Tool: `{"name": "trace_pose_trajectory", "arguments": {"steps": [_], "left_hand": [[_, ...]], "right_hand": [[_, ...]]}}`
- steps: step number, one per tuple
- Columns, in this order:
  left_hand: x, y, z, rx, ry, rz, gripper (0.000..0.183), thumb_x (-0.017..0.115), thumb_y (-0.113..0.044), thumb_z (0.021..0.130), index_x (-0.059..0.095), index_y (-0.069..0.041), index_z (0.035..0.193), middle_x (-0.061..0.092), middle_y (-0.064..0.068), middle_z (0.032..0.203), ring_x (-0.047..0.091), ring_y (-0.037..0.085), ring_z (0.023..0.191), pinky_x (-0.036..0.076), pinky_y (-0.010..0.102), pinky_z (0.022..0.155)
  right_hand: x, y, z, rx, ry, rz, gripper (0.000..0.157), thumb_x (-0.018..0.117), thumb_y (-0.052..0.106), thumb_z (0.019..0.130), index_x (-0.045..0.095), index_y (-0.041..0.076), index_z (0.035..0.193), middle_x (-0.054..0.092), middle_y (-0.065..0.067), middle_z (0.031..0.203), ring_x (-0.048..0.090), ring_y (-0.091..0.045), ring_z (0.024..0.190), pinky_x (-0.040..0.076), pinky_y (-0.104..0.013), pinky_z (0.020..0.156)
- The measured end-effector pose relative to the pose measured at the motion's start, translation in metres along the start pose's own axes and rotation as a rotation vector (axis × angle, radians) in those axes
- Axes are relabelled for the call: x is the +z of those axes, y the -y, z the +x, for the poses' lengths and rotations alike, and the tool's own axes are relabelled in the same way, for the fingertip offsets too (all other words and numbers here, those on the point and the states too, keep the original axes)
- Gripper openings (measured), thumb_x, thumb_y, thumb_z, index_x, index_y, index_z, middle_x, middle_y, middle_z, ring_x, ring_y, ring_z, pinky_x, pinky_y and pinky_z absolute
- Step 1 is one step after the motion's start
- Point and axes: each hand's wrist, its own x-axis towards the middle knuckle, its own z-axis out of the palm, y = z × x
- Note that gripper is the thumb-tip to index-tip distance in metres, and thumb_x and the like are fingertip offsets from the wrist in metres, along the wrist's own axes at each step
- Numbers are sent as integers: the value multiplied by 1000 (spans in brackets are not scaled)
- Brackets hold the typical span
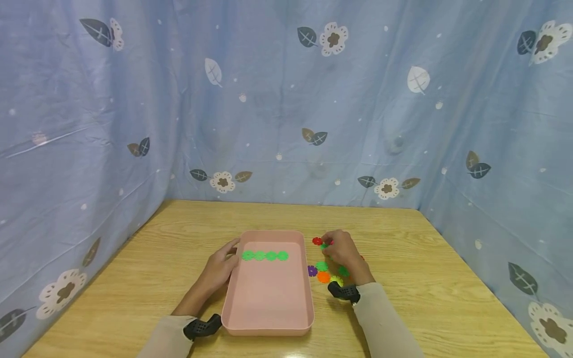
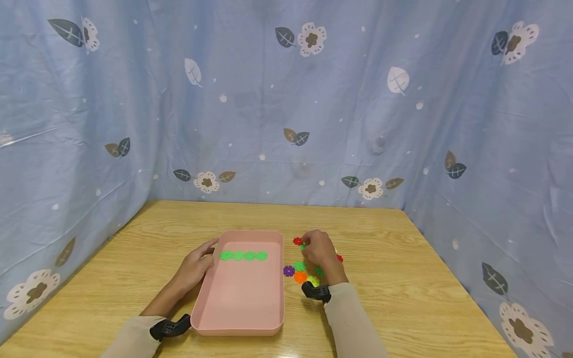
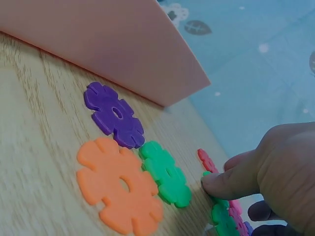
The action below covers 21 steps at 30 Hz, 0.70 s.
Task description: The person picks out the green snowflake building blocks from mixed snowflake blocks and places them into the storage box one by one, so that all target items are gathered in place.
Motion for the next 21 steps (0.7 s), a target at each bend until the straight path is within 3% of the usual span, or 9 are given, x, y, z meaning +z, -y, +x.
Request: {"name": "trace_pose_trajectory", "arguments": {"steps": [7, 14, 21], "left_hand": [[-1, 2, -1, 9, 26, -25, 61, 46, -15, 98, 36, -14, 158, 52, 22, 143, 63, 23, 63, 50, 30, 47], [-1, 1, 0, 11, -2, 0, 62, 47, -14, 96, 39, -13, 157, 55, 21, 141, 64, 20, 70, 51, 30, 50], [-2, 1, 0, 5, 6, -10, 62, 46, -13, 96, 38, -13, 157, 53, 22, 142, 62, 21, 63, 48, 30, 46]], "right_hand": [[0, 1, 0, -21, 33, -37, 22, 77, 1, 84, 77, -3, 106, 73, -14, 101, 66, -30, 95, 57, -47, 88], [1, -1, 1, -18, 43, -49, 17, 79, 4, 83, 76, 2, 99, 70, -11, 101, 63, -27, 92, 56, -47, 88], [3, -3, 2, -35, 31, -30, 17, 79, 3, 82, 74, 4, 98, 67, -8, 94, 59, -25, 88, 55, -45, 85]]}}
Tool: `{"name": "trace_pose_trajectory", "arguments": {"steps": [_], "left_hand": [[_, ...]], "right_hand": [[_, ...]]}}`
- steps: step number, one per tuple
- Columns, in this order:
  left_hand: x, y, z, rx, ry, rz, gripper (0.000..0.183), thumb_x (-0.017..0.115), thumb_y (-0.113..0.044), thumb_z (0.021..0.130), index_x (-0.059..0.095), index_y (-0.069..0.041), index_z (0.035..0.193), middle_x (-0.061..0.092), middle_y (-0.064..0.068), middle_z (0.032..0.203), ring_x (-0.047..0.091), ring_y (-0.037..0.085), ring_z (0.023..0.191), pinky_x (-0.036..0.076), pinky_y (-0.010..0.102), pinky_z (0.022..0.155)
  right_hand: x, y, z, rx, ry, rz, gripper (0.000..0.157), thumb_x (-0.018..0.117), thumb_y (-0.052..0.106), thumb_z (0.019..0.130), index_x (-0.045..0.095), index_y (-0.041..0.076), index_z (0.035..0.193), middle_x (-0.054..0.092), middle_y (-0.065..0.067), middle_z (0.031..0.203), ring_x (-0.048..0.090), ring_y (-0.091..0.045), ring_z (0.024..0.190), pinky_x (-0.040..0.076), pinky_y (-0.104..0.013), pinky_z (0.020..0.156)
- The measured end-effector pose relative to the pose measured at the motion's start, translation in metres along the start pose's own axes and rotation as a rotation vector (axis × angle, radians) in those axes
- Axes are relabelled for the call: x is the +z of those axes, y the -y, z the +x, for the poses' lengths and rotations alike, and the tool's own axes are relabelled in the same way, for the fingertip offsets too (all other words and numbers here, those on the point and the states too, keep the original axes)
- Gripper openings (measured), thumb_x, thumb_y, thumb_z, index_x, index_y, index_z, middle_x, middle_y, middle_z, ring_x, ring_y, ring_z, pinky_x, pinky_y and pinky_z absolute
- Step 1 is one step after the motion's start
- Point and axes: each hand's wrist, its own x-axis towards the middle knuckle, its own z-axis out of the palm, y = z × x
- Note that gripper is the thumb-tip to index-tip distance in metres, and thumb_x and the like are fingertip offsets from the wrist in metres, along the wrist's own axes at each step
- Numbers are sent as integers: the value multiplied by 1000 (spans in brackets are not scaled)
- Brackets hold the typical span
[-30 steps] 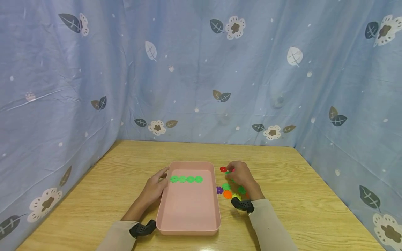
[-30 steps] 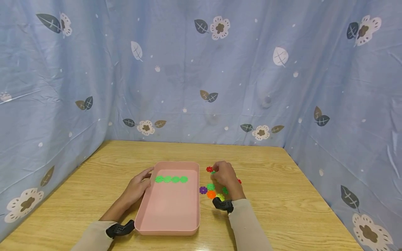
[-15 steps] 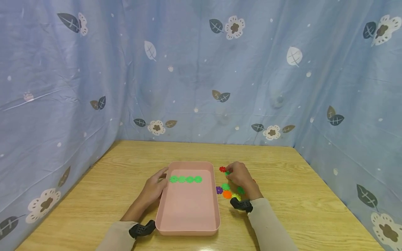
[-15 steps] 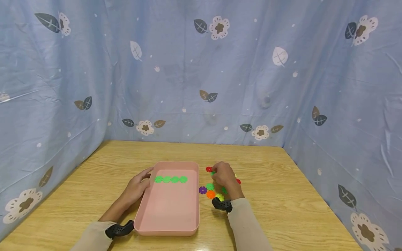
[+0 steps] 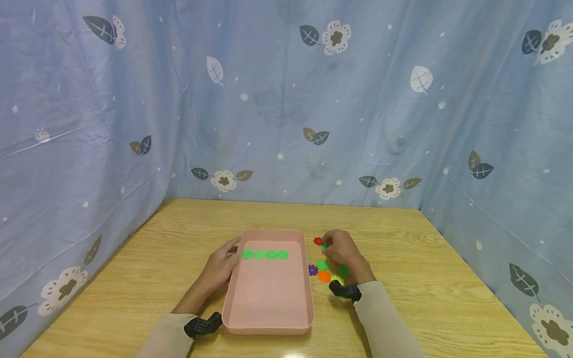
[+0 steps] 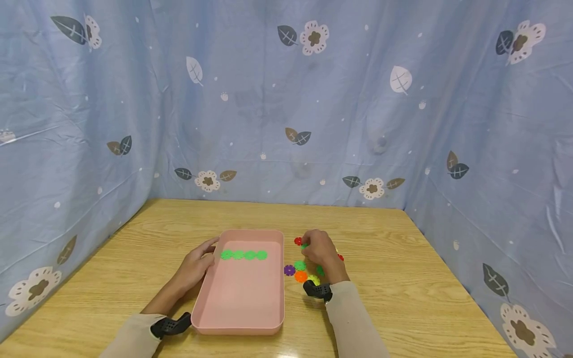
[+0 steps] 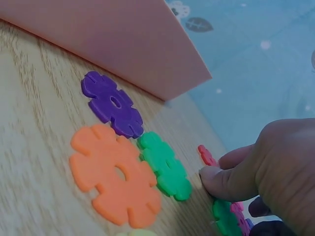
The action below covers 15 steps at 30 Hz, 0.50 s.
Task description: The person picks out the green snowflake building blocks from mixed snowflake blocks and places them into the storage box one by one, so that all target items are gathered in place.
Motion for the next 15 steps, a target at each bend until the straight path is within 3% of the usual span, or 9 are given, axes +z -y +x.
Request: {"name": "trace_pose_trajectory", "arguments": {"steps": [8, 15], "left_hand": [[1, 0, 0, -14, -3, -3, 63, 47, -14, 96, 37, -14, 158, 53, 22, 143, 60, 20, 62, 48, 30, 47], [-1, -1, -2, 0, -8, 0, 61, 48, -14, 97, 38, -14, 157, 55, 21, 141, 62, 20, 68, 50, 31, 51]], "right_hand": [[-1, -2, -2, -7, 21, 40, 25, 78, 1, 83, 70, 0, 106, 65, -9, 97, 59, -26, 90, 55, -45, 86], [3, -2, 0, -42, 32, -25, 23, 78, 1, 83, 70, 1, 104, 67, -9, 96, 61, -26, 91, 56, -44, 86]]}}
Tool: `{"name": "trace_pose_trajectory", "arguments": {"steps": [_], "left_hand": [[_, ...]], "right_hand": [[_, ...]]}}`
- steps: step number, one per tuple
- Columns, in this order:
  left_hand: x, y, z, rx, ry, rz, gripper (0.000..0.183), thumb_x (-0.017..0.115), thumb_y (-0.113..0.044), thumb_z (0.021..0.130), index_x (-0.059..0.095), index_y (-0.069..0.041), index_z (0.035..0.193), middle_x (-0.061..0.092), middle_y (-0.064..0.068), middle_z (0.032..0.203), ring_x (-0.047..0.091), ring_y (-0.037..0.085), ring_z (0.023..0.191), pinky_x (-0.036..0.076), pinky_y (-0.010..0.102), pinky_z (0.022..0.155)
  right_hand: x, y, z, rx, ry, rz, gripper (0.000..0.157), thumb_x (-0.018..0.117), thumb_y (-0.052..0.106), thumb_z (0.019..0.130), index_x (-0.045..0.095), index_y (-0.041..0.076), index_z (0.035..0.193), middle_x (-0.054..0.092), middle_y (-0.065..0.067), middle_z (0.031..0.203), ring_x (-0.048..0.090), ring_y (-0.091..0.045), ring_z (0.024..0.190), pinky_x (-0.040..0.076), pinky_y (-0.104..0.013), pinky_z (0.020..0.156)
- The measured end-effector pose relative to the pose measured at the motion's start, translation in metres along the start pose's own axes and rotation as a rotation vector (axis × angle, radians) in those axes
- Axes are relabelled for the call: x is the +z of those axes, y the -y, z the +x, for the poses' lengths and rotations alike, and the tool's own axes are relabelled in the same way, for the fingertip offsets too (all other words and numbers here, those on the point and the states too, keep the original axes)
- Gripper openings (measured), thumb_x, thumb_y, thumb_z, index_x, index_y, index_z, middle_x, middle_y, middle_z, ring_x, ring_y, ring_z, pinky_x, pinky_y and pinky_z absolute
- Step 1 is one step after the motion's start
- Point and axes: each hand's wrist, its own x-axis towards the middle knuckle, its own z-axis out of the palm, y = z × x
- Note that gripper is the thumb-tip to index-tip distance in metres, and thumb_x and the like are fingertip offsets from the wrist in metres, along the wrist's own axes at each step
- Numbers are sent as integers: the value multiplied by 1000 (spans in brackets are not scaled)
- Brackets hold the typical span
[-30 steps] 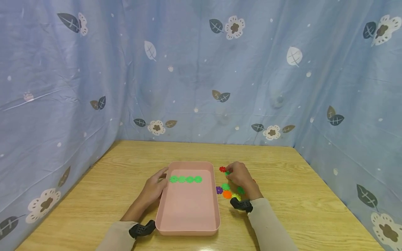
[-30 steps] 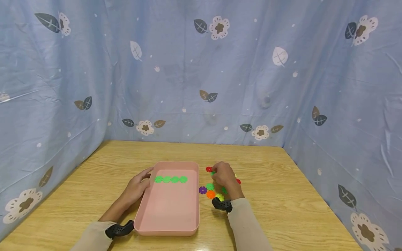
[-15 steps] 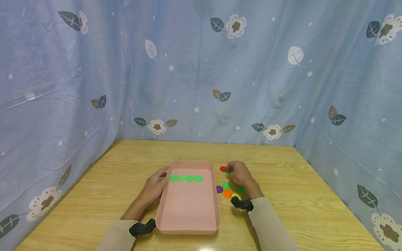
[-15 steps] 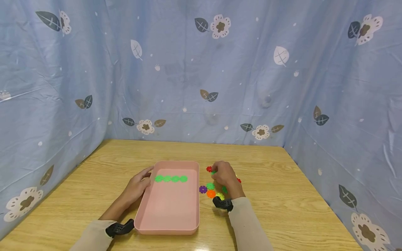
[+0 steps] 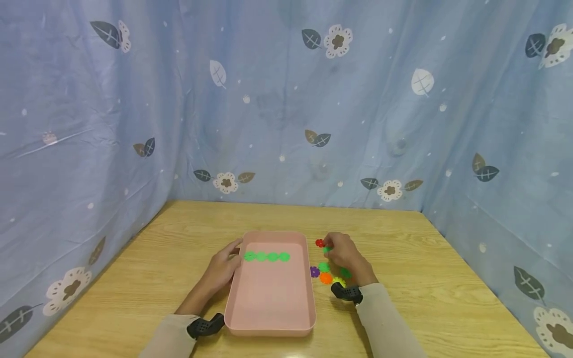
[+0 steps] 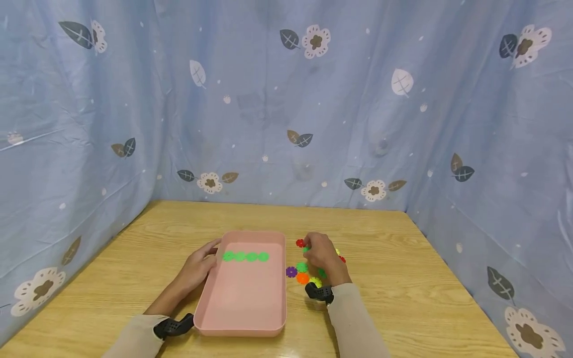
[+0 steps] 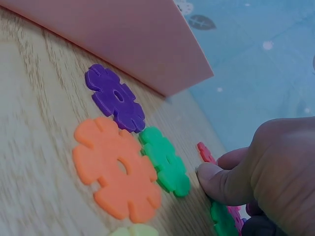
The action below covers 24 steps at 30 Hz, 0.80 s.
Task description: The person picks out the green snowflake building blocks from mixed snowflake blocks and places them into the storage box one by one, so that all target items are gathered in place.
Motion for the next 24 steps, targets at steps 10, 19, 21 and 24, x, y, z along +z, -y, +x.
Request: {"name": "trace_pose_trajectory", "arguments": {"steps": [10, 19, 21, 24], "left_hand": [[2, -2, 1, -5, -43, 34, 60, 49, -15, 96, 43, -15, 155, 59, 18, 137, 66, 24, 92, 53, 31, 58], [2, -2, 3, -8, -14, -1, 59, 47, -14, 97, 41, -15, 156, 56, 20, 141, 64, 21, 69, 51, 32, 51], [1, -1, 3, -2, -16, 4, 59, 47, -14, 97, 41, -15, 156, 56, 20, 140, 64, 23, 69, 51, 32, 50], [1, 0, 2, 3, -28, 14, 60, 48, -14, 96, 42, -14, 156, 57, 21, 139, 64, 22, 71, 50, 32, 51]], "right_hand": [[-3, 1, 1, -25, 25, -1, 21, 79, -1, 82, 73, 2, 101, 69, -11, 100, 61, -27, 93, 56, -46, 87], [-5, 5, -1, -118, 10, 4, 11, 78, -1, 82, 70, 7, 81, 60, -4, 85, 50, -22, 80, 48, -39, 72], [-5, 6, -2, -124, 11, 11, 11, 76, 1, 85, 69, 7, 81, 62, -3, 86, 52, -21, 81, 50, -39, 73], [-8, 9, -3, -123, 13, 41, 6, 72, 1, 89, 70, 5, 85, 64, -2, 83, 54, -19, 77, 51, -37, 70]]}}
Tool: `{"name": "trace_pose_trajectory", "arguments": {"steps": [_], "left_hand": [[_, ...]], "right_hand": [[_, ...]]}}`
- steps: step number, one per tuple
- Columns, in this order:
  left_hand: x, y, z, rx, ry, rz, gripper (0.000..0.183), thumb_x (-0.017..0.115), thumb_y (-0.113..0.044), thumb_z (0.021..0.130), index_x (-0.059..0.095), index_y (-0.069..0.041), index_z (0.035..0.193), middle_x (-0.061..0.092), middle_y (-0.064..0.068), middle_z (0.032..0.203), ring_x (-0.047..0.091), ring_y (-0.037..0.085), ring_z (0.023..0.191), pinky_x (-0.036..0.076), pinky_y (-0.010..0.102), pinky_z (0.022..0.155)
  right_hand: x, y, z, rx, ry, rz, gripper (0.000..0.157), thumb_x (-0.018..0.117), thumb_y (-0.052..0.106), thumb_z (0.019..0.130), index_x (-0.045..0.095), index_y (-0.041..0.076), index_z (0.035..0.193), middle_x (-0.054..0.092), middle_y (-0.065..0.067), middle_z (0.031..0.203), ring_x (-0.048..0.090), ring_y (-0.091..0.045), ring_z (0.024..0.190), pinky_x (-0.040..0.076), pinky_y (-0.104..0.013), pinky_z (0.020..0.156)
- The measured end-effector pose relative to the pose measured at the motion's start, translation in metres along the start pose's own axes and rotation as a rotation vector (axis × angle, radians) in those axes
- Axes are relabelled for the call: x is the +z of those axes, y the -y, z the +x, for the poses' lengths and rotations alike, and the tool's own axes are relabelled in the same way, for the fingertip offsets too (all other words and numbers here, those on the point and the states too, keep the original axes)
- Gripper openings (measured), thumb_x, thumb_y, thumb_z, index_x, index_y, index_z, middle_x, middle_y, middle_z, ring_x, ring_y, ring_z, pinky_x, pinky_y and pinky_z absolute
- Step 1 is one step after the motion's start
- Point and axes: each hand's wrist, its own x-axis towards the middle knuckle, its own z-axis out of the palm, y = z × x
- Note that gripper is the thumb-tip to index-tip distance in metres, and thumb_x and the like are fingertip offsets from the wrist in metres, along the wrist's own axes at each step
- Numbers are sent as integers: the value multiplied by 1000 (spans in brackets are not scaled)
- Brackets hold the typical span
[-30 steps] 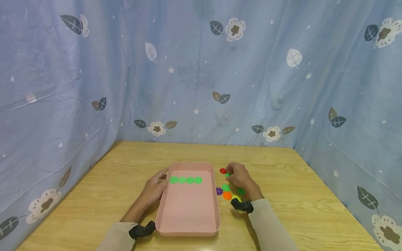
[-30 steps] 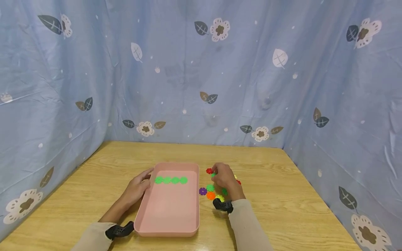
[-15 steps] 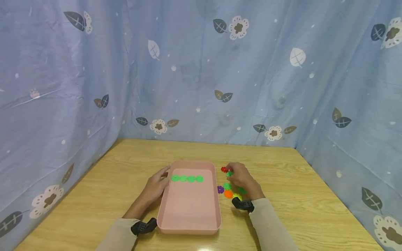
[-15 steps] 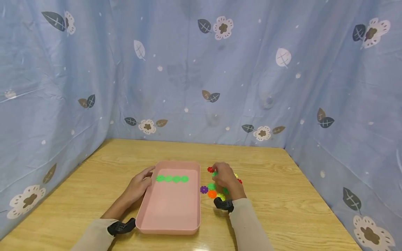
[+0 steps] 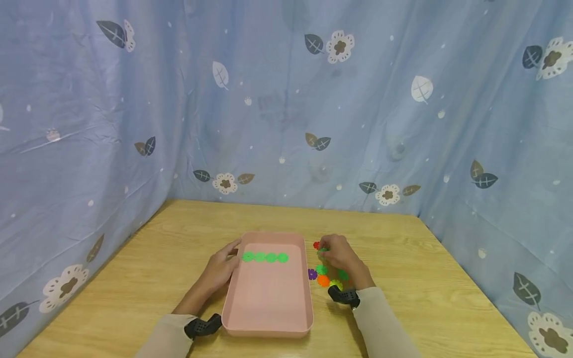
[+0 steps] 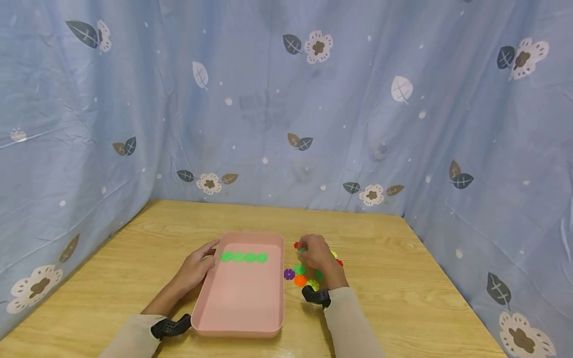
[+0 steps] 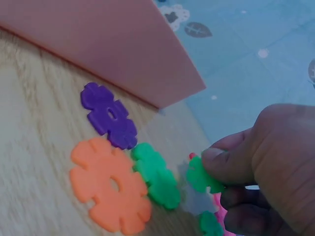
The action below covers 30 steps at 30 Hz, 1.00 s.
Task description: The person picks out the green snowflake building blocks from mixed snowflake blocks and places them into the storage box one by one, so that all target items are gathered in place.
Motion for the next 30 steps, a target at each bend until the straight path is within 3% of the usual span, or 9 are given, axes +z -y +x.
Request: {"name": "trace_pose_trajectory", "arguments": {"steps": [5, 9, 15, 19, 24, 30], "left_hand": [[-2, 1, -1, -6, 27, -25, 61, 48, -13, 95, 41, -15, 156, 55, 21, 140, 55, 19, 51, 47, 31, 44], [-1, 3, 0, -6, 21, -29, 60, 48, -14, 97, 41, -18, 156, 56, 19, 140, 56, 19, 54, 48, 31, 46], [-1, 3, -1, -12, 25, -30, 59, 48, -15, 98, 40, -18, 157, 56, 19, 140, 56, 18, 54, 49, 31, 47], [0, 3, -1, 0, 10, 3, 60, 48, -15, 96, 41, -15, 156, 57, 19, 139, 60, 19, 62, 51, 32, 52], [-1, 0, 0, 25, -6, 54, 60, 48, -16, 96, 42, -12, 155, 60, 18, 137, 66, 24, 96, 53, 36, 79], [-2, 1, -1, 14, 0, 58, 60, 48, -16, 96, 41, -13, 156, 59, 18, 138, 65, 24, 96, 52, 36, 78]], "right_hand": [[-3, 6, 0, 11, -67, 56, 4, 69, 3, 92, 73, 3, 92, 66, -1, 82, 56, -16, 73, 52, -34, 69], [-4, 10, 1, 0, -134, 117, 6, 68, 5, 93, 73, 5, 95, 68, -2, 83, 59, -15, 75, 53, -34, 71], [-8, 18, 6, 15, -144, 230, 9, 66, 2, 93, 72, 1, 100, 68, -7, 85, 65, -24, 70, 55, -31, 62], [-16, 26, 10, 27, -118, 255, 11, 64, 1, 93, 72, 1, 101, 67, -9, 86, 65, -31, 65, 53, -31, 54], [-23, 35, 19, 22, -41, 276, 11, 65, 1, 92, 72, 1, 100, 68, -9, 85, 66, -38, 70, 54, -32, 58], [-23, 45, 26, 7, 72, 303, 9, 64, 1, 92, 71, 1, 98, 69, -12, 83, 65, -47, 76, 57, -47, 67]]}}
